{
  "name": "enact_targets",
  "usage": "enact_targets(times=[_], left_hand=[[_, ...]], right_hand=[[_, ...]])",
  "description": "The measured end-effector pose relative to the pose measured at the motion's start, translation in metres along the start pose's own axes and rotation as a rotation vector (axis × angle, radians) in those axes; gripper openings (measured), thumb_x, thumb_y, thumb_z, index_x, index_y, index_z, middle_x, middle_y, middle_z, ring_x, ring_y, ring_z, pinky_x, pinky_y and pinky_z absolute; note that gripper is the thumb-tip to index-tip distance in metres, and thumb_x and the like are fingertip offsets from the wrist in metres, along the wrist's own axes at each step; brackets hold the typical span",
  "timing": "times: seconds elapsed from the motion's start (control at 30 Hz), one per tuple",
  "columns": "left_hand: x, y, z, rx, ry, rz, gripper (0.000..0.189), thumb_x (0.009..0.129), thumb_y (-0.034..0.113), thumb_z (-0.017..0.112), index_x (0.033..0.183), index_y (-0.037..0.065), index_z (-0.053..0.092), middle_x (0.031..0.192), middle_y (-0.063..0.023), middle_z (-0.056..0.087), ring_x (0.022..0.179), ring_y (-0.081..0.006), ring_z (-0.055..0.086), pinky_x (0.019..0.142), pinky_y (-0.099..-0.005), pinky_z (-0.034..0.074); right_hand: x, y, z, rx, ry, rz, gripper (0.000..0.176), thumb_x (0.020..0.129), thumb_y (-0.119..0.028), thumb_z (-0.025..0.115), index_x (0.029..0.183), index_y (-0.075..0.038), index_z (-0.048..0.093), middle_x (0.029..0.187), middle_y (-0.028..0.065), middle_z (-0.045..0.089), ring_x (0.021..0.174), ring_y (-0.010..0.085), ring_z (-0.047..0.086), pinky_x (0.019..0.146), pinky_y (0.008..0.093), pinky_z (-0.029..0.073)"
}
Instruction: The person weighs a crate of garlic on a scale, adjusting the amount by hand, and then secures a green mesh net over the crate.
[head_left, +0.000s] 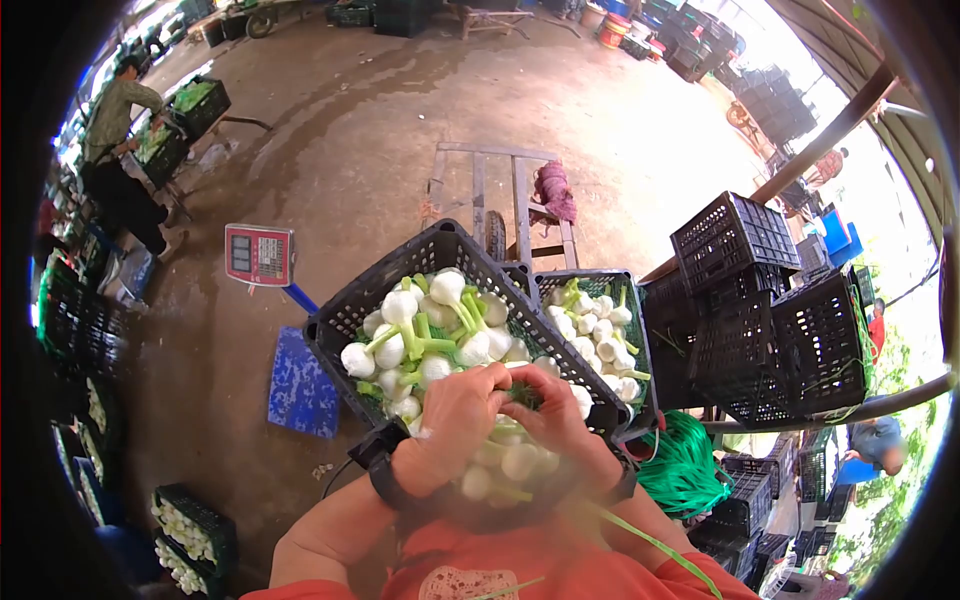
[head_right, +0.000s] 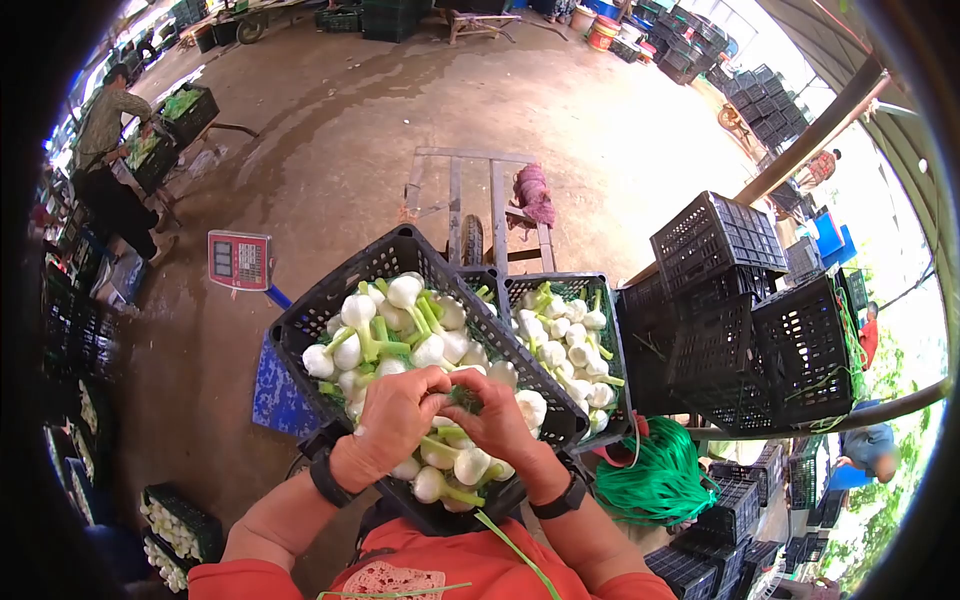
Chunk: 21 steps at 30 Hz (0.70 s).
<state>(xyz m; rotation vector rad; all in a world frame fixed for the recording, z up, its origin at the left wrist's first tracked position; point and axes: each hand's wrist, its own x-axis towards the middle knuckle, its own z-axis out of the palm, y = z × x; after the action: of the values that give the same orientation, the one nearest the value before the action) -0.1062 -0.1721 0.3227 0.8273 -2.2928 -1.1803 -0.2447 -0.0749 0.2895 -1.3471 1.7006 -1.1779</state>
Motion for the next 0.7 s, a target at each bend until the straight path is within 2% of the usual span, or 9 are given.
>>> enact_targets(times=[0.23,0.37,0.43,0.47,0.5,0.53,0.57,0.67,0.7], left_hand=[[0.002,0.005,0.024,0.209,-0.011,0.193,0.013,0.073,0.004,0.059,0.086,0.007,0.056,0.075,-0.0104,0.059,0.070,-0.0298,0.061,0.060,-0.0393,0.048],[0.006,0.023,0.011,0.391,-0.077,0.340,0.010,0.072,0.005,0.057,0.082,0.007,0.056,0.074,-0.0089,0.059,0.072,-0.0290,0.062,0.062,-0.0395,0.049],[0.005,0.041,-0.008,0.458,-0.392,0.303,0.016,0.075,0.010,0.061,0.090,0.006,0.061,0.083,-0.0087,0.064,0.083,-0.0276,0.065,0.069,-0.0379,0.052],[0.004,0.052,-0.024,0.459,-0.396,0.302,0.016,0.075,0.010,0.061,0.090,0.006,0.061,0.083,-0.0087,0.064,0.083,-0.0276,0.065,0.069,-0.0379,0.052],[0.002,0.063,-0.044,0.309,-0.133,0.357,0.021,0.076,0.016,0.064,0.094,0.006,0.063,0.088,-0.0091,0.066,0.087,-0.0279,0.065,0.071,-0.0365,0.052],[0.005,0.064,-0.060,0.158,0.136,0.406,0.027,0.078,0.022,0.066,0.099,0.006,0.065,0.093,-0.0095,0.067,0.092,-0.0283,0.065,0.074,-0.0350,0.053],[0.015,0.051,-0.075,0.084,0.040,0.397,0.056,0.076,0.041,0.069,0.118,0.007,0.059,0.117,-0.0136,0.061,0.112,-0.0297,0.057,0.093,-0.0405,0.046],[0.035,-0.036,-0.037,0.225,-0.369,0.386,0.111,0.058,0.065,0.072,0.142,0.007,0.029,0.148,-0.0174,0.025,0.139,-0.0330,0.021,0.111,-0.0564,0.011],[0.039,-0.040,-0.034,0.251,-0.444,0.414,0.122,0.053,0.067,0.074,0.144,0.004,0.023,0.148,-0.0197,0.023,0.139,-0.0359,0.018,0.110,-0.0579,0.012]], right_hand=[[0.003,0.028,0.018,-0.006,0.069,-0.043,0.029,0.070,0.001,0.069,0.097,-0.002,0.059,0.085,0.0097,0.063,0.075,0.0213,0.061,0.068,0.0292,0.048],[0.003,0.027,0.023,0.279,0.114,-0.001,0.020,0.070,0.001,0.068,0.087,-0.002,0.060,0.082,0.0081,0.062,0.073,0.0173,0.059,0.068,0.0287,0.047],[0.003,0.030,0.021,0.394,0.157,0.073,0.017,0.070,0.000,0.069,0.084,-0.002,0.060,0.080,0.0073,0.062,0.072,0.0159,0.058,0.068,0.0286,0.047],[0.003,0.037,0.021,0.369,0.155,0.090,0.016,0.071,-0.003,0.070,0.083,-0.002,0.060,0.078,0.0064,0.062,0.072,0.0146,0.058,0.067,0.0283,0.046],[0.002,0.042,0.023,0.348,0.159,0.112,0.015,0.072,-0.005,0.072,0.081,-0.003,0.060,0.076,0.0055,0.061,0.071,0.0133,0.057,0.066,0.0281,0.046],[0.003,0.036,0.021,0.352,0.163,0.113,0.015,0.072,-0.005,0.072,0.081,-0.003,0.060,0.076,0.0055,0.061,0.071,0.0133,0.057,0.066,0.0281,0.046],[0.004,0.020,0.017,0.192,0.187,0.094,0.015,0.073,-0.008,0.073,0.080,-0.003,0.061,0.074,0.0052,0.061,0.069,0.0126,0.057,0.064,0.0280,0.046],[0.007,-0.021,0.000,0.000,0.206,0.062,0.016,0.075,-0.012,0.075,0.078,-0.003,0.061,0.070,0.0048,0.062,0.066,0.0110,0.056,0.061,0.0277,0.045],[0.007,-0.028,-0.002,-0.024,0.202,0.082,0.016,0.076,-0.013,0.075,0.077,-0.003,0.061,0.068,0.0047,0.062,0.065,0.0101,0.055,0.060,0.0274,0.044]])
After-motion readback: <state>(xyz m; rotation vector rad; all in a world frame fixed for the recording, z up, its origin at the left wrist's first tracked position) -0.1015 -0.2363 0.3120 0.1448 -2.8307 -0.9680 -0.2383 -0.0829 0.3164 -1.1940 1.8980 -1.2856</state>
